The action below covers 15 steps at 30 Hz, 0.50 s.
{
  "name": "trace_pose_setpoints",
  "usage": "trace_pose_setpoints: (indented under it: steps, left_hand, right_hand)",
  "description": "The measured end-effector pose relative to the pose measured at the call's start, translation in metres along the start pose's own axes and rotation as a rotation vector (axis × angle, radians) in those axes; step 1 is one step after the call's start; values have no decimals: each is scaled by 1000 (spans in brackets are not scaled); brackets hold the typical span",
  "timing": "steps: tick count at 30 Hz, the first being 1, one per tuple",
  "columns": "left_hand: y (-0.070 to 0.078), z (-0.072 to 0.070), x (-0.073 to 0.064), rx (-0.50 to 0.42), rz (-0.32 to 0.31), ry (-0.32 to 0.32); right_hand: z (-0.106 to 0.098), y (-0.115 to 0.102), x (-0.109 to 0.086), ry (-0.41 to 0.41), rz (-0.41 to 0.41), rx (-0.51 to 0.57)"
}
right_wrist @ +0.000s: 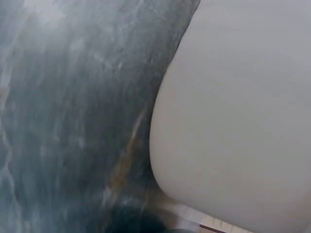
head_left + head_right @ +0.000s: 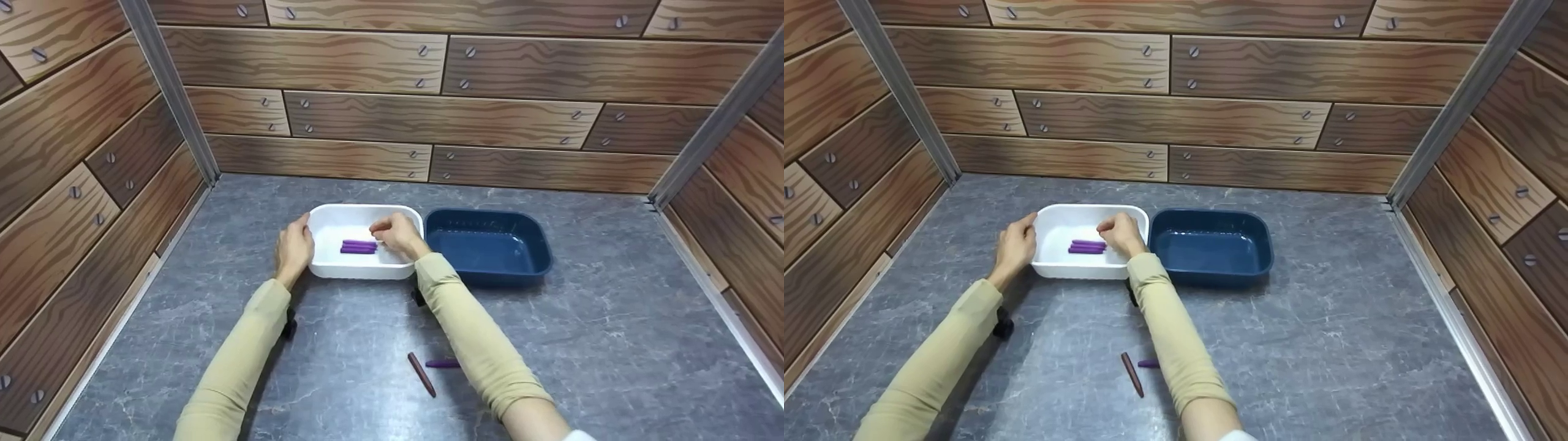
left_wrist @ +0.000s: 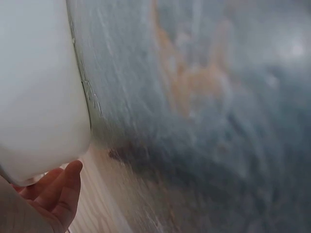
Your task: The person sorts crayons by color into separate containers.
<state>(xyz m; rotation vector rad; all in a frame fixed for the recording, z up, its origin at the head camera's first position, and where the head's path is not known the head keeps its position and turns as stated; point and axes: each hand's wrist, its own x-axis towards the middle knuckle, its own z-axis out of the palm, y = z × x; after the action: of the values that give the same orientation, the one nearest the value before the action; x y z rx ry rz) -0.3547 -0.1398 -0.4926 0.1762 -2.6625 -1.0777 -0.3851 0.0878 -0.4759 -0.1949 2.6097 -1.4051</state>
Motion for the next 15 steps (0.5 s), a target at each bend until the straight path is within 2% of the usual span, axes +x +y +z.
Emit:
trace_pose_setpoints:
  steps: [7,15]
  left_hand:
    - [0,1,2,5,13,-1]
    - [-2,-1,1,-2,11,-12]
  right_hand:
    - [-8,-1,-7,-37,-83,50]
    - [-11,-2,-25,-53,-197,74]
